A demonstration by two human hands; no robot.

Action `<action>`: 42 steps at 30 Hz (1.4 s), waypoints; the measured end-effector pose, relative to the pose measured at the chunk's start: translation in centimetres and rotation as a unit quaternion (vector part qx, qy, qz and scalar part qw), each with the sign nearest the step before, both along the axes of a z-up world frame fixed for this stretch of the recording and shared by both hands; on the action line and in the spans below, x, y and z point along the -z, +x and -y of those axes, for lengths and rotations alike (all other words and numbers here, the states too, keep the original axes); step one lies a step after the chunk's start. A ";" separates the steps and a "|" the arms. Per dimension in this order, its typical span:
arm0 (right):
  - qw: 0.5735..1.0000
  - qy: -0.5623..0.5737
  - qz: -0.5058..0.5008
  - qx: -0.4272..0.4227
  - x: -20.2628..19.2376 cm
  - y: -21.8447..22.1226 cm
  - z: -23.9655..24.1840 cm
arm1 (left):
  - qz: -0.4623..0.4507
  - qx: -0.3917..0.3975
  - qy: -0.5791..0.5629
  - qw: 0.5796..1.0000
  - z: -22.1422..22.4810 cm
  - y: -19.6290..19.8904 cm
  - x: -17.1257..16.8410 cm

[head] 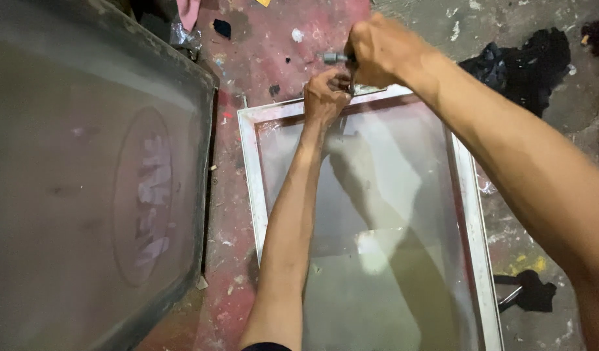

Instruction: Preparing screen printing frames by applying material, spraying liquid, and tightening clamps with a T-handle wrench.

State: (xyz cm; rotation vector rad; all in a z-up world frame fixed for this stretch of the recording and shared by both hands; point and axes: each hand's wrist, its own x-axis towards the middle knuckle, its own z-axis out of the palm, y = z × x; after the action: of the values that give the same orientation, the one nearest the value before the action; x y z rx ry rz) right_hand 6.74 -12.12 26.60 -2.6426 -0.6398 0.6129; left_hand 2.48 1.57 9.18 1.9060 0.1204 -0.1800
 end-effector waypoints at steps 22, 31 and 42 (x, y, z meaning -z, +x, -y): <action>0.910 -0.088 -0.103 0.391 0.5 -1.6 -4.0 | 0.338 -0.016 0.139 0.931 1.1 -0.4 3.9; 0.827 0.049 -0.117 0.548 1.3 -1.5 -6.0 | 0.376 -0.057 0.126 0.916 1.2 -1.2 2.3; 0.929 -0.330 -0.141 0.092 6.6 3.1 0.6 | 0.370 -0.019 0.150 0.917 1.1 -0.6 2.0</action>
State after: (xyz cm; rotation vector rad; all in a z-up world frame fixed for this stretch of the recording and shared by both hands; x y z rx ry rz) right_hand 9.83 -12.73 19.95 -3.0575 -0.0917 1.3070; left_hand 1.90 0.45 7.15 2.1493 -0.3464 0.6216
